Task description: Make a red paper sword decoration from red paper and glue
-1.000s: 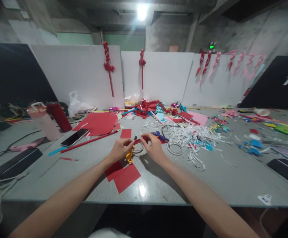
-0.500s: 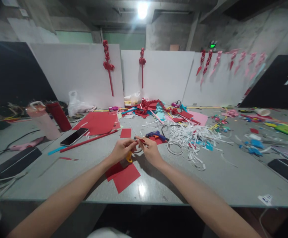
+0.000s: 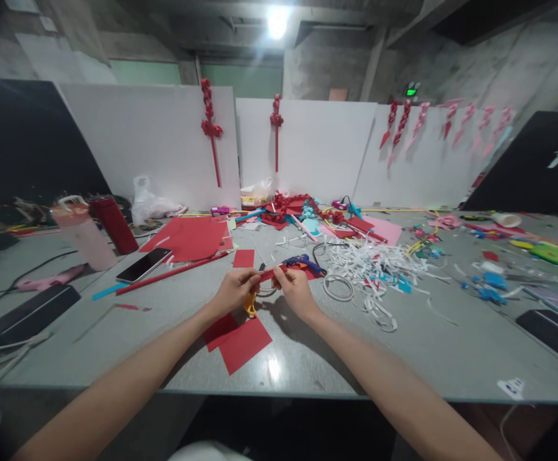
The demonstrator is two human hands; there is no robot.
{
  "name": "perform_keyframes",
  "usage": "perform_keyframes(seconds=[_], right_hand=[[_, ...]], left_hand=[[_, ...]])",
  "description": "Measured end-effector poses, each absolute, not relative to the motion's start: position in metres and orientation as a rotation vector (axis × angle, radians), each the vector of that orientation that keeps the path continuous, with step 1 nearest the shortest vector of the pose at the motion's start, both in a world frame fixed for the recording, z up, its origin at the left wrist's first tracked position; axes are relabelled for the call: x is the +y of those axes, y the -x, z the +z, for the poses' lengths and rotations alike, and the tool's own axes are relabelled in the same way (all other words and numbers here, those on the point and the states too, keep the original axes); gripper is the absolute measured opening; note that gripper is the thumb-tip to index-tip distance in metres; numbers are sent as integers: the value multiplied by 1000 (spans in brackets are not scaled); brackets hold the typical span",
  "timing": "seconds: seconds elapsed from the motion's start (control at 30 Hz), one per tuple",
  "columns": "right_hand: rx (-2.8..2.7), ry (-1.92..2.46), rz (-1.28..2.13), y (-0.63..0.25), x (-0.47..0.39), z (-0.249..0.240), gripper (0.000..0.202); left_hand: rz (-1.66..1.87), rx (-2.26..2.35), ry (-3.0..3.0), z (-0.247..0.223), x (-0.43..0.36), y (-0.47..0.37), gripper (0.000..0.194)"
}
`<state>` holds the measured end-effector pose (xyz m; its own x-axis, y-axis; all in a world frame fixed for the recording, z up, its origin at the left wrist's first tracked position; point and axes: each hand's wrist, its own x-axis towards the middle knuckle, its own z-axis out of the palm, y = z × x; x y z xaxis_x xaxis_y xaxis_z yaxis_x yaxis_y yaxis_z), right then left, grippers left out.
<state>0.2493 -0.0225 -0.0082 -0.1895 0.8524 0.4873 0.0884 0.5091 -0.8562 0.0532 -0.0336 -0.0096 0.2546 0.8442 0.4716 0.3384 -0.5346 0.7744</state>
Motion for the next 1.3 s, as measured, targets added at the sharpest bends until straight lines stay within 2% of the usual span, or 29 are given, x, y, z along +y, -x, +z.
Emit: perform_keyframes(seconds=[0.13, 0.33, 0.43, 0.57, 0.77, 0.97, 1.3], right_hand=[[-1679, 874, 757, -251, -22, -8, 42], [-2048, 798, 187, -260, -19, 2, 25], [-2222, 734, 67, -264, -17, 5, 21], [-2289, 729, 39, -263, -14, -1, 20], [-2231, 778, 71, -261, -14, -6, 22], [-2197, 788, 62, -263, -14, -5, 22], [-2219, 769, 62, -263, -14, -5, 19]], left_hand=[[1247, 1088, -1995, -12, -31, -53, 32], [1220, 1194, -2185, -16, -23, -46, 24], [1210, 1225, -2203, -16, -21, -44, 25], [1264, 1227, -2095, -15, -22, -46, 30], [1353, 1025, -1617, -11, -19, -47, 34], [1289, 969, -1615, -10, -17, -44, 47], [1313, 938, -1547, -16, -13, -47, 35]])
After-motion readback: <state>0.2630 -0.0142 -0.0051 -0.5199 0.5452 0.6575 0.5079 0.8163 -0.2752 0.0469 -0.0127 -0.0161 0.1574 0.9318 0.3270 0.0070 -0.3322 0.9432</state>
